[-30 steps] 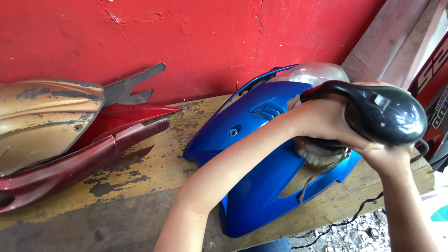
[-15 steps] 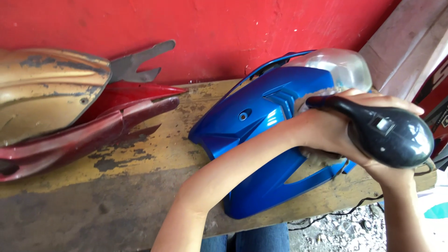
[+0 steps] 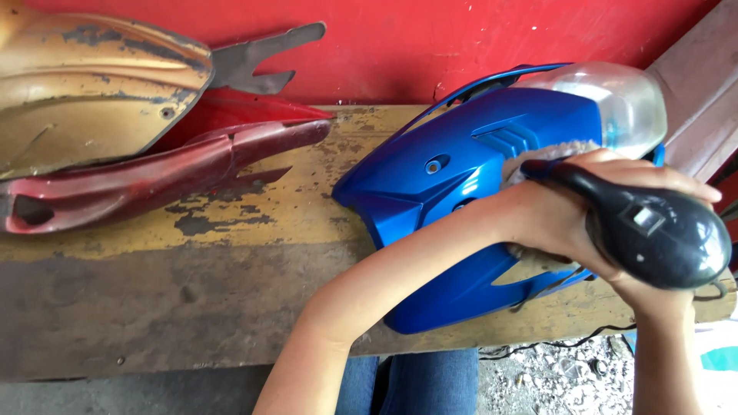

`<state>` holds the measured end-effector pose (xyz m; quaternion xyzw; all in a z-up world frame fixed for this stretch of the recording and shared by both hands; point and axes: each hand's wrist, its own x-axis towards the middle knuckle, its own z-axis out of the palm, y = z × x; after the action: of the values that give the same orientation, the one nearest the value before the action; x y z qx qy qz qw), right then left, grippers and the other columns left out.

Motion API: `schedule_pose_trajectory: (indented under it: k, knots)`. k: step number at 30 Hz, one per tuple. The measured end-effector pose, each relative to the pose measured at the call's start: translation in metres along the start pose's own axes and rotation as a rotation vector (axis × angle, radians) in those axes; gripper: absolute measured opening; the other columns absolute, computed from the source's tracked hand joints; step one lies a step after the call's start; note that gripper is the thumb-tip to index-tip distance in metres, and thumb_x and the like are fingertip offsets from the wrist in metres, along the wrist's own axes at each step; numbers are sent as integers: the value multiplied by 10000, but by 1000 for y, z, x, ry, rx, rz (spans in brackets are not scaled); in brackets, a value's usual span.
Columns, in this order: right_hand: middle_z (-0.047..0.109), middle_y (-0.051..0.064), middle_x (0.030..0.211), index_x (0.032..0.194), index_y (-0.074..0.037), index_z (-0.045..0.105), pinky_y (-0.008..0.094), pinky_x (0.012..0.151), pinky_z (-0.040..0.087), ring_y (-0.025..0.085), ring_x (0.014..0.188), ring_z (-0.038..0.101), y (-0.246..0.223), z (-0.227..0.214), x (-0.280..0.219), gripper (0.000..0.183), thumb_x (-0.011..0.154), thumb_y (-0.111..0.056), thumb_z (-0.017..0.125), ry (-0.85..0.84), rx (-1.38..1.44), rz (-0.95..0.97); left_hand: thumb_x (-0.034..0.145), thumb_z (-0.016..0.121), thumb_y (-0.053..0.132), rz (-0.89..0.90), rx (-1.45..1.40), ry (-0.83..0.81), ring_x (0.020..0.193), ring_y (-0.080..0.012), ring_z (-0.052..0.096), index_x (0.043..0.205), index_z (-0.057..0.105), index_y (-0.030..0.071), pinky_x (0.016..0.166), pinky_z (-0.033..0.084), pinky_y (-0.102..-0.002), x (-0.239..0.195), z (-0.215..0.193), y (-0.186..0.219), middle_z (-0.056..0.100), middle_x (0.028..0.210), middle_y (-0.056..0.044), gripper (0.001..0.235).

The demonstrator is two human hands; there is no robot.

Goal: The person uses a handheld electric polisher with a buffing pad to polish the surface of a blue motorcycle fairing. They move the tool across the plastic bodywork, covering various sections of the fairing.

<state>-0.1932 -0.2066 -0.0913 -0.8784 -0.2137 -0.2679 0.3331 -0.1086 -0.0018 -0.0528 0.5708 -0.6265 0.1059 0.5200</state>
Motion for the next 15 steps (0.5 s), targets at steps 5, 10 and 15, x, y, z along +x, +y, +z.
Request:
schedule_pose_trajectory:
  k: [5, 10, 15]
  knots:
    - [616, 83, 1321, 1467, -94, 486, 301, 977, 535, 195, 1177, 640, -1, 4, -24, 755, 816, -338, 779, -3, 130, -29, 702, 892, 405, 66, -28, 68, 1306, -155, 584, 1439, 479, 254, 1211, 376, -382, -16, -6, 27, 598, 1416, 43, 858]
    - [629, 77, 1293, 1425, -95, 512, 294, 954, 536, 188, 1151, 649, 9, -35, -36, 688, 834, -328, 777, -15, 75, -27, 714, 907, 381, -15, -33, 51, 1264, -124, 627, 1444, 502, 286, 1111, 426, -316, -31, 1, 28, 641, 1365, 57, 840]
    - [647, 71, 1259, 1373, -96, 545, 286, 925, 537, 180, 1119, 662, 18, -53, -53, 606, 857, -316, 775, -13, 1, -29, 765, 952, 383, 58, -3, 50, 1269, -106, 648, 1431, 493, 291, 1122, 460, -302, -28, -13, 14, 662, 1351, 67, 814]
